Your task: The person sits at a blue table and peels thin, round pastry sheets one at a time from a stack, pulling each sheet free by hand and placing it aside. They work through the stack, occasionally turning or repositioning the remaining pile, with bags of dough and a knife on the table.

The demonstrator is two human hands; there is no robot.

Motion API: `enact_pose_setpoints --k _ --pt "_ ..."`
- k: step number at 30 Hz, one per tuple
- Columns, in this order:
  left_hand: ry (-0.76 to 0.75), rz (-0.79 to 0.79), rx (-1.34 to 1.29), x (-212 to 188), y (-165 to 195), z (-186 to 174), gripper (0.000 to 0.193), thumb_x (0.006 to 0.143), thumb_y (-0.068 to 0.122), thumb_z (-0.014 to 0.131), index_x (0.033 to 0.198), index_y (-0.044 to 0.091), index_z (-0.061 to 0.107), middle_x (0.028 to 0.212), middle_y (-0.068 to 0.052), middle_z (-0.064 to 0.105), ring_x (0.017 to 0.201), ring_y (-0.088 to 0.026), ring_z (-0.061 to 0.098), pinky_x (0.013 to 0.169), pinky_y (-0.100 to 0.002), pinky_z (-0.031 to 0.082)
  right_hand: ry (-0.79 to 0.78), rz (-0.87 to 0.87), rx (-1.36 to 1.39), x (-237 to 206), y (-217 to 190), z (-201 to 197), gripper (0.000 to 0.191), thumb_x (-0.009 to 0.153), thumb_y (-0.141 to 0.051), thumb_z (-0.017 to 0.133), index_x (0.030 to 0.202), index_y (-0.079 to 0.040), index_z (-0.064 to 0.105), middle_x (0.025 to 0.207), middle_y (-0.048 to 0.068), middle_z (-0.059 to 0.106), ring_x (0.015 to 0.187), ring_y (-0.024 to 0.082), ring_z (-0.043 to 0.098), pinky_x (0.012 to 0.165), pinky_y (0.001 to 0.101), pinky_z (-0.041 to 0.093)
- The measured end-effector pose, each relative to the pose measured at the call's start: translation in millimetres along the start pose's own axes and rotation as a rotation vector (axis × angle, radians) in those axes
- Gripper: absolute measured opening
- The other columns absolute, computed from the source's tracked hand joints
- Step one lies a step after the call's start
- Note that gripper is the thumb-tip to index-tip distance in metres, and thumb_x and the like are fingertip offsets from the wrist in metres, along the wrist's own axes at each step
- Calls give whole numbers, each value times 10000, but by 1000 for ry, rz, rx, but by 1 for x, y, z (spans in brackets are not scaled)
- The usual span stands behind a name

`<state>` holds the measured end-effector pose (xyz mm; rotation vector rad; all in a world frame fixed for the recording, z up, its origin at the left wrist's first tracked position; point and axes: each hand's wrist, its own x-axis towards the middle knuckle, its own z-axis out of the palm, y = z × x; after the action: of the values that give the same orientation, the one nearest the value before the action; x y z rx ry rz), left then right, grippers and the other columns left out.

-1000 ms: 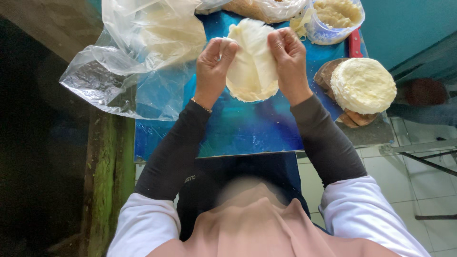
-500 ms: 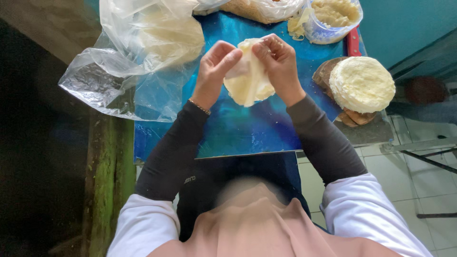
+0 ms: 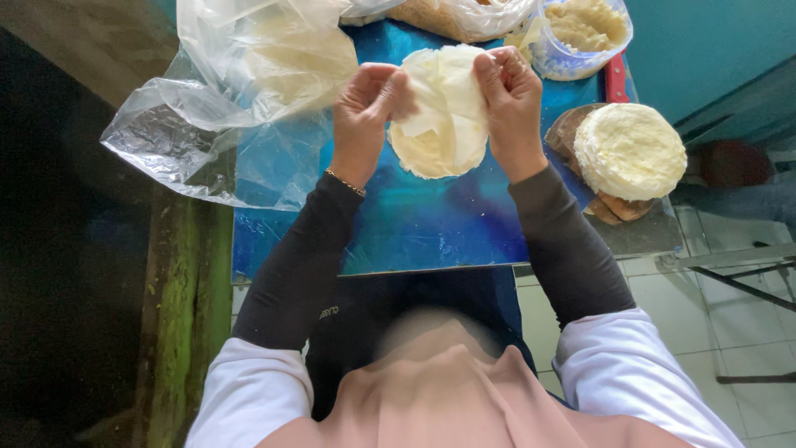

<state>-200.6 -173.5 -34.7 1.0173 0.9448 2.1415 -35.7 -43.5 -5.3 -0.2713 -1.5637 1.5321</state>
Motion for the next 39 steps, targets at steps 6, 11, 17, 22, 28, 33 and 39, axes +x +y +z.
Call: enact_pose_setpoints --k 6,11,17,22,28,33,39 --pt "117 35 -65 1 4 -4 110 1065 176 667 1048 68 655 842 20 637 688 -56 578 600 -241 502 29 21 99 7 5 -13 165 1117 -212 640 1023 -79 667 925 -46 659 815 15 547 738 211 466" --pt "155 63 -109 5 4 -12 98 1072 168 668 1051 74 652 828 17 620 666 -64 550 585 -245 473 74 46 237 13 9 -26 152 1095 -201 654 1030 -67 683 959 -12 697 860 48 613 795 244 531" --pt "220 74 -88 7 6 -20 98 1063 170 671 1046 74 659 814 15 622 648 -74 556 577 -250 473 106 28 315 17 1 -46 132 1082 -190 668 1046 -64 683 989 9 710 895 72 643 832 257 546" --pt "223 68 -98 6 7 -21 99 1069 170 671 1040 77 659 816 20 617 651 -69 547 569 -246 459 147 -18 310 4 -18 -69 130 1091 -187 677 1055 -61 680 996 7 700 911 80 646 853 254 546" --pt "204 54 -158 6 2 -24 77 1072 150 667 1060 74 669 890 18 651 747 -67 582 633 -240 474 191 -6 296 -28 -42 -90 151 1085 -221 679 1078 -70 678 992 14 695 904 101 657 849 268 559" --pt "228 -3 -273 4 -2 -24 28 1075 94 676 1078 67 680 921 20 654 803 -67 592 703 -230 484 352 -24 319 -52 -55 -101 113 1052 -207 680 1052 -99 647 1040 11 701 945 120 681 856 293 585" --pt "177 -30 -194 0 6 -27 31 1071 92 657 1050 85 679 918 10 676 794 -71 610 702 -239 497 368 -46 155 -91 -91 -132 143 1104 -227 706 1098 -91 661 1074 8 678 994 97 644 864 230 542"
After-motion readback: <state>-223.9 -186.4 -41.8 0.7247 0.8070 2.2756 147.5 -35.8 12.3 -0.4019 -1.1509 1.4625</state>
